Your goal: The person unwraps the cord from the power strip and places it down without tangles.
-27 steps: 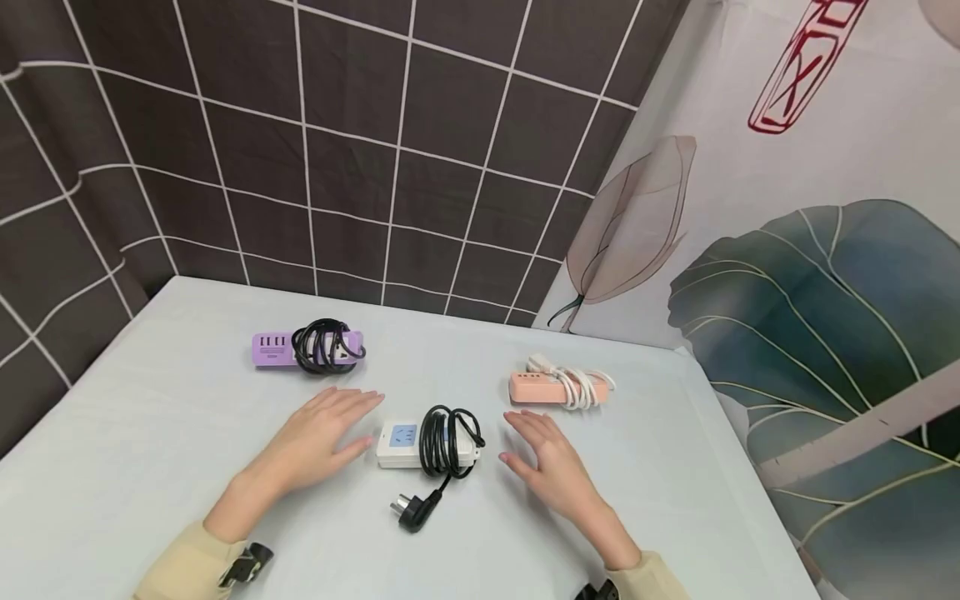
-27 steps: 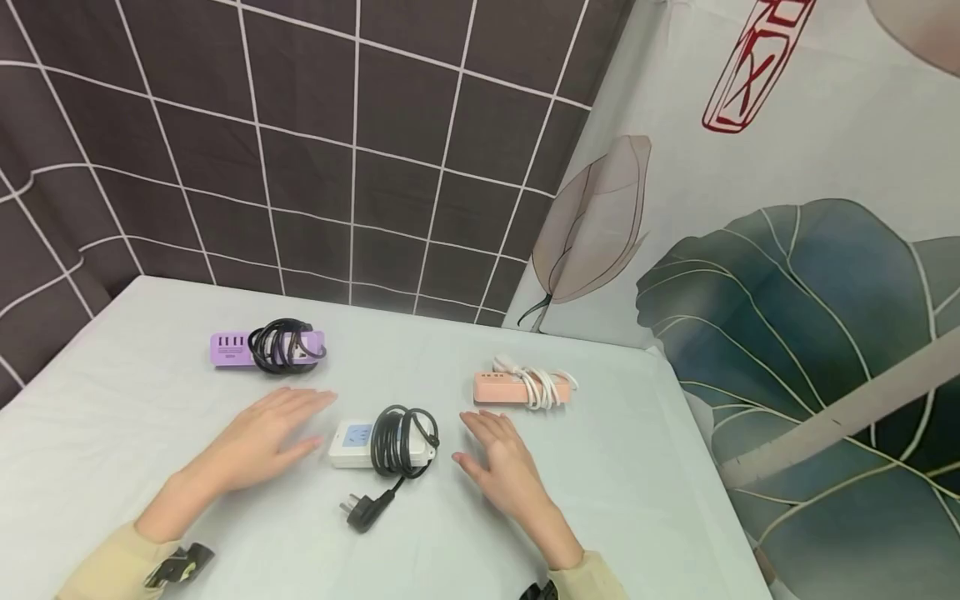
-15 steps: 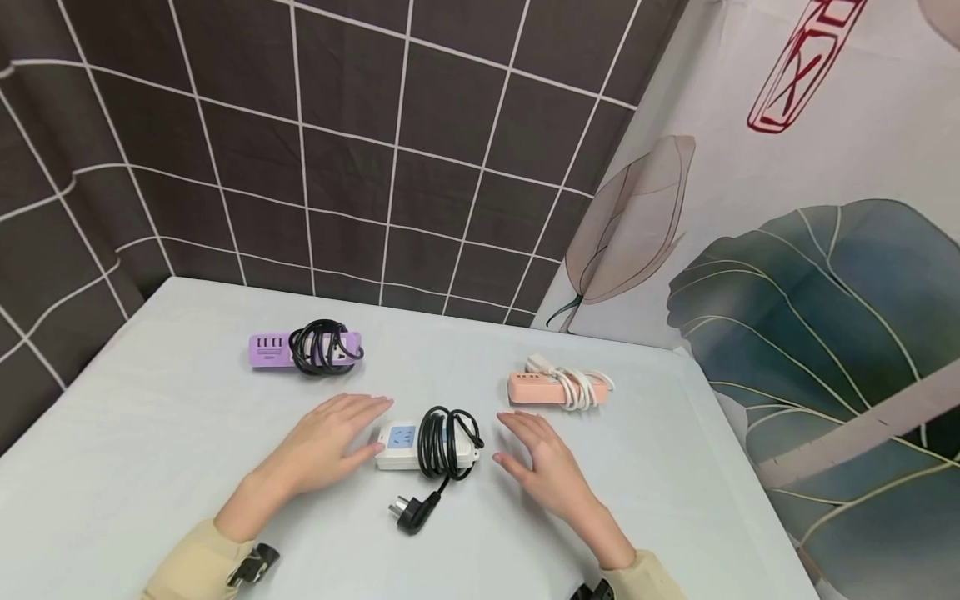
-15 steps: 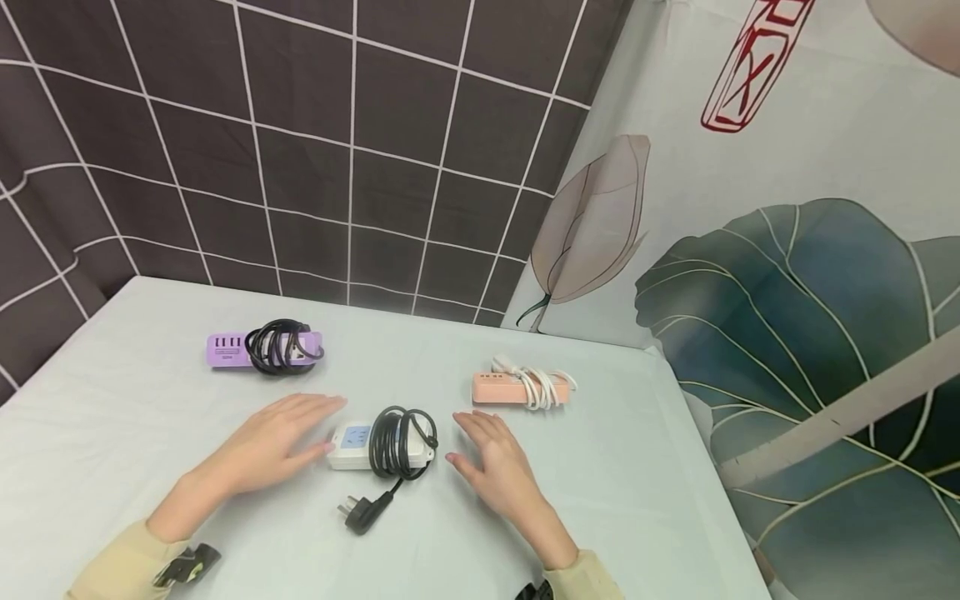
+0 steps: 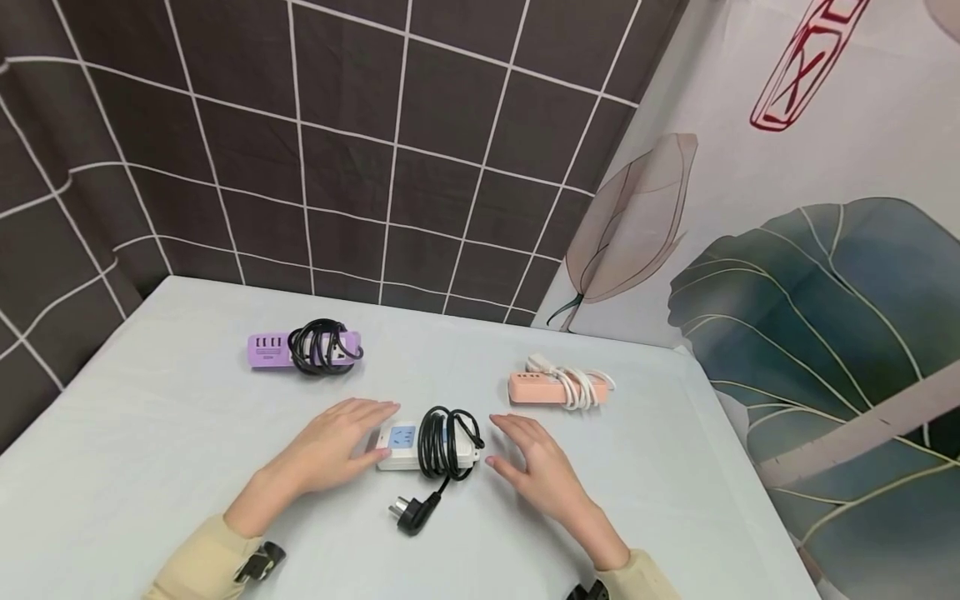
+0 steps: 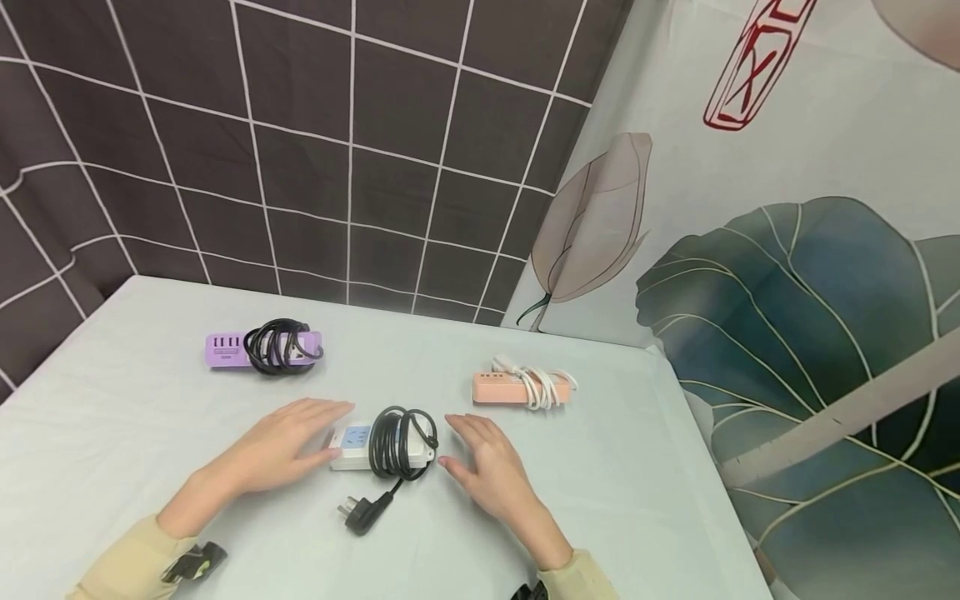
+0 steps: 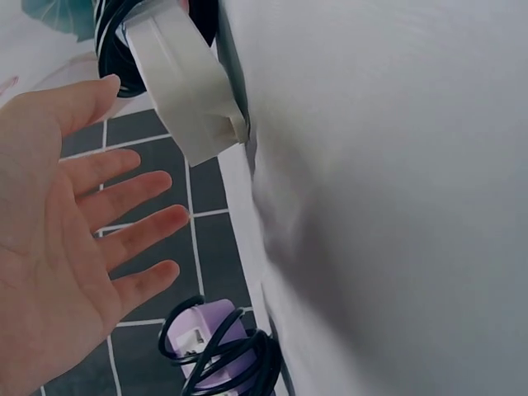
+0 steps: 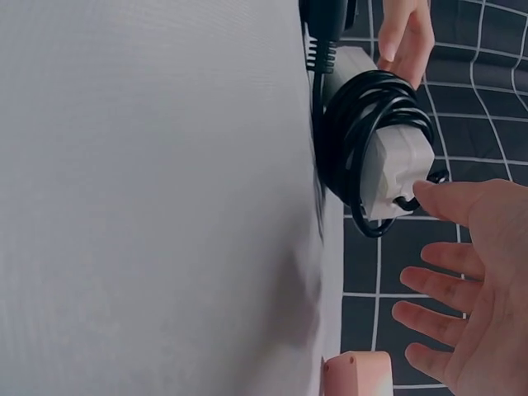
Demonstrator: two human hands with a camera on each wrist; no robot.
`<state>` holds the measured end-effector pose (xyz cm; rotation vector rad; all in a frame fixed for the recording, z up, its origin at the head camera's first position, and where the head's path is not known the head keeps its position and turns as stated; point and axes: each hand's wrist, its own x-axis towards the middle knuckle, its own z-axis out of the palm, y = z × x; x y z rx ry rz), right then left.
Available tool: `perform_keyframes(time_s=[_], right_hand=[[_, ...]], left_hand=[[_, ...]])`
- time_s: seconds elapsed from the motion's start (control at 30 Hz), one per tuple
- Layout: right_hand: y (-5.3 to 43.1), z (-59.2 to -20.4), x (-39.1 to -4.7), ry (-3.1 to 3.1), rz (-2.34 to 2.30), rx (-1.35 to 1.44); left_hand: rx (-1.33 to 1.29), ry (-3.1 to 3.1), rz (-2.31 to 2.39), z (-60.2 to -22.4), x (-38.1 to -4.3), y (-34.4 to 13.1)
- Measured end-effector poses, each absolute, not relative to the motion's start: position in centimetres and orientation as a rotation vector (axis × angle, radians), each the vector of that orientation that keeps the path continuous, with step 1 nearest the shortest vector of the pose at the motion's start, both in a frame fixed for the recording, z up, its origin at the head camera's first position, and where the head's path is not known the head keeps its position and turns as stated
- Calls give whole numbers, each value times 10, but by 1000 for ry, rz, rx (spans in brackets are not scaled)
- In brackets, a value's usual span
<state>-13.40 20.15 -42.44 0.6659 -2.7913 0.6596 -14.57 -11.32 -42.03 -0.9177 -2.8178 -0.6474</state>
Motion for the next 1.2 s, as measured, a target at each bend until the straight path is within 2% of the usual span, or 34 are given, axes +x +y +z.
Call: perform_keyframes(time_s=[1.2], right_hand=[[197, -431, -134, -2862, 775, 607]], left_hand=[[-1024, -2908, -722, -428, -157, -97]])
